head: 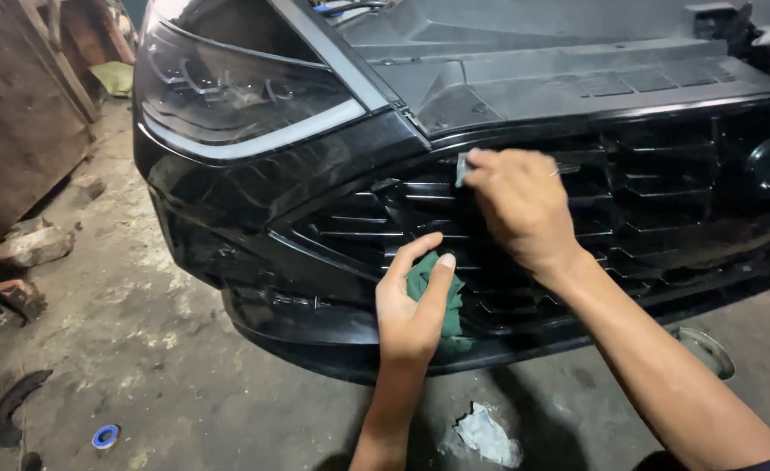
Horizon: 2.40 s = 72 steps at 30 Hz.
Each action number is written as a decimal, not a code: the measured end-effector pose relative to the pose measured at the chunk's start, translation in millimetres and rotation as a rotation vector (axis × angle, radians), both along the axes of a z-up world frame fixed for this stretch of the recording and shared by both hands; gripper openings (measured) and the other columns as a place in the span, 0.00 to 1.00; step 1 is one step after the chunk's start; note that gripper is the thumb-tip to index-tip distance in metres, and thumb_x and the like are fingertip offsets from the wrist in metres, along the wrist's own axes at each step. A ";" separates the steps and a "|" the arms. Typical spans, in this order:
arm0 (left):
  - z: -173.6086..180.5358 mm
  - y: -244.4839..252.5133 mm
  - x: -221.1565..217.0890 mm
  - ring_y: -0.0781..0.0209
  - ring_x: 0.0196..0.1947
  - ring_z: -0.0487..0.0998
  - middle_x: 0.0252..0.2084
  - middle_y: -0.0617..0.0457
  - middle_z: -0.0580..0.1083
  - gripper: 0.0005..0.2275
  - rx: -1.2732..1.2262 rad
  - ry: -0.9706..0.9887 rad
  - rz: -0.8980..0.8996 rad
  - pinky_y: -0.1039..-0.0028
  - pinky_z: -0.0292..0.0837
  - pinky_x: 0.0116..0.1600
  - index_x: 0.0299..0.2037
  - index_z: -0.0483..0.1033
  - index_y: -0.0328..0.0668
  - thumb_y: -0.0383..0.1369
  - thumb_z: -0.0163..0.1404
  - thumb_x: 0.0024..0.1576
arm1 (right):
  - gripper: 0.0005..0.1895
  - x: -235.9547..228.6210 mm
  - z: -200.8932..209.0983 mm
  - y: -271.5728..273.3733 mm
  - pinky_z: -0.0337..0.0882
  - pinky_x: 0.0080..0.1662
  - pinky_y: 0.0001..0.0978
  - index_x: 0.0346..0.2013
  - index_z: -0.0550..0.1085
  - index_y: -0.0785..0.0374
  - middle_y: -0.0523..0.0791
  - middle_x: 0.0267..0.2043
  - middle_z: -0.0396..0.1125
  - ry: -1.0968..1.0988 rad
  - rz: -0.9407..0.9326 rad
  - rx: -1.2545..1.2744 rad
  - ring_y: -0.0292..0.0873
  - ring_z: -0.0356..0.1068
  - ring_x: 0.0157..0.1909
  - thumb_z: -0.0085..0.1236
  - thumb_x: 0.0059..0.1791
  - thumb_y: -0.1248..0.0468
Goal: The person wipes a car grill with a green cloth, applies a liquid from a small bottle to a sponge, and rubs the sponge into the crevices and edges of the grill.
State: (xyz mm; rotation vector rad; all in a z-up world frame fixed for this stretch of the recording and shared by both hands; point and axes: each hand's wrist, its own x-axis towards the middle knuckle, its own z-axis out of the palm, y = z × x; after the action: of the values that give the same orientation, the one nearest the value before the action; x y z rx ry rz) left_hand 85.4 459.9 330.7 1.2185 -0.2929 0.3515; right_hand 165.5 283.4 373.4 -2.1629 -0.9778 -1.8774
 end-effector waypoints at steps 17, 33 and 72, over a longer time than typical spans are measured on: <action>-8.6 -22.8 -9.4 0.67 0.42 0.81 0.38 0.58 0.82 0.11 0.145 0.171 0.226 0.77 0.76 0.52 0.42 0.84 0.42 0.36 0.52 0.57 | 0.12 -6.7 17.6 -13.4 0.74 0.59 0.43 0.53 0.78 0.69 0.52 0.58 0.74 -0.006 0.080 -0.415 0.51 0.74 0.60 0.48 0.59 0.74; -11.4 -21.1 -10.5 0.69 0.41 0.81 0.37 0.60 0.82 0.11 0.210 0.305 0.209 0.79 0.76 0.52 0.42 0.85 0.45 0.38 0.52 0.55 | 0.08 -3.0 19.2 -6.3 0.79 0.53 0.41 0.45 0.81 0.70 0.52 0.52 0.76 -0.065 0.109 -0.354 0.50 0.75 0.53 0.54 0.56 0.77; -21.3 -47.9 -24.9 0.67 0.42 0.81 0.42 0.59 0.82 0.15 0.348 0.200 0.255 0.77 0.76 0.50 0.48 0.82 0.45 0.41 0.48 0.58 | 0.15 18.0 37.3 -49.1 0.76 0.61 0.29 0.52 0.77 0.68 0.48 0.59 0.74 -0.206 0.036 -0.718 0.42 0.76 0.53 0.60 0.52 0.80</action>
State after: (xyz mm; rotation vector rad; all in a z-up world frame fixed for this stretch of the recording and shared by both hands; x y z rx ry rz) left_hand 60.5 412.0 309.4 1.6281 -0.0234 0.4056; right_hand 183.5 234.3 410.6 -2.2626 -1.9662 -1.9602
